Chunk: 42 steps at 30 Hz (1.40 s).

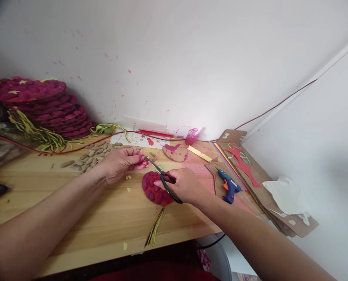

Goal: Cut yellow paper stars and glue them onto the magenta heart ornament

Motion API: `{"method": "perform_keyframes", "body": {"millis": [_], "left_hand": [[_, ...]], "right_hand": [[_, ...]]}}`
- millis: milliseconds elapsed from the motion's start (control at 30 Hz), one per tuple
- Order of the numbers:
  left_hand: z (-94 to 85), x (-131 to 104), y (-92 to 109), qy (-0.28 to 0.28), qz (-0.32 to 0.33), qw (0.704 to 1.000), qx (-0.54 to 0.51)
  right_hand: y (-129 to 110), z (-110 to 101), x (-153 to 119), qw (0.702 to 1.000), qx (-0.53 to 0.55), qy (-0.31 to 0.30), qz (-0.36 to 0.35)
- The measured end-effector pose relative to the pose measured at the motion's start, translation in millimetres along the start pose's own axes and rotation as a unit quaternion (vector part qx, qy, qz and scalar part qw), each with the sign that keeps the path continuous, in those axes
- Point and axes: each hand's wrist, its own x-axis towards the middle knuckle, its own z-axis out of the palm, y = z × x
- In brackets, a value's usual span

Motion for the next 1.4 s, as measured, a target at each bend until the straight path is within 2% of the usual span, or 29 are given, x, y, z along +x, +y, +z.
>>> {"method": "perform_keyframes", "body": {"millis": [200,333,400,500,633,767,867,1033,1167,1400], "left_hand": [[-3.7,3.8,-1.0,0.015,0.006,1.000,0.022],[-7.4,3.3,6.4,0.029,0.013,0.999,0.032],[-7.7,1.2,10.3,0.010,0.004,0.999,0.041],[-6.2,-3.9,13.4,-0.050,-0.017,0.996,0.066],[-5.0,-11.1,13.7,-0.124,-0.021,0.987,0.097],[-5.5,-15.9,15.5,-0.168,-0.027,0.978,0.123],[-5.0,-18.1,18.1,-0.180,-0.029,0.973,0.139],[-4.9,-19.1,18.3,-0.190,-0.025,0.965,0.178],[-7.0,-17.3,15.7,-0.209,-0.022,0.959,0.191],[-7.0,-14.3,14.5,-0.192,-0.031,0.973,0.126]], "right_hand": [[2.8,-0.2,3.9,0.999,-0.026,-0.017,-0.009],[6.7,-11.5,0.9,0.998,-0.046,0.001,0.033],[7.6,-19.9,-0.6,0.997,0.002,0.011,0.071],[2.4,-30.9,1.0,0.983,0.135,0.017,0.120],[-21.3,-38.2,10.9,0.967,0.238,0.018,0.094],[-48.1,-40.9,22.4,0.948,0.297,-0.029,0.109],[-55.4,-41.1,27.5,0.950,0.289,-0.035,0.112],[-52.0,-42.1,28.9,0.954,0.269,-0.057,0.118],[-49.8,-41.4,27.6,0.953,0.275,-0.083,0.094],[-42.2,-25.5,24.1,0.931,0.347,-0.003,0.109]]}}
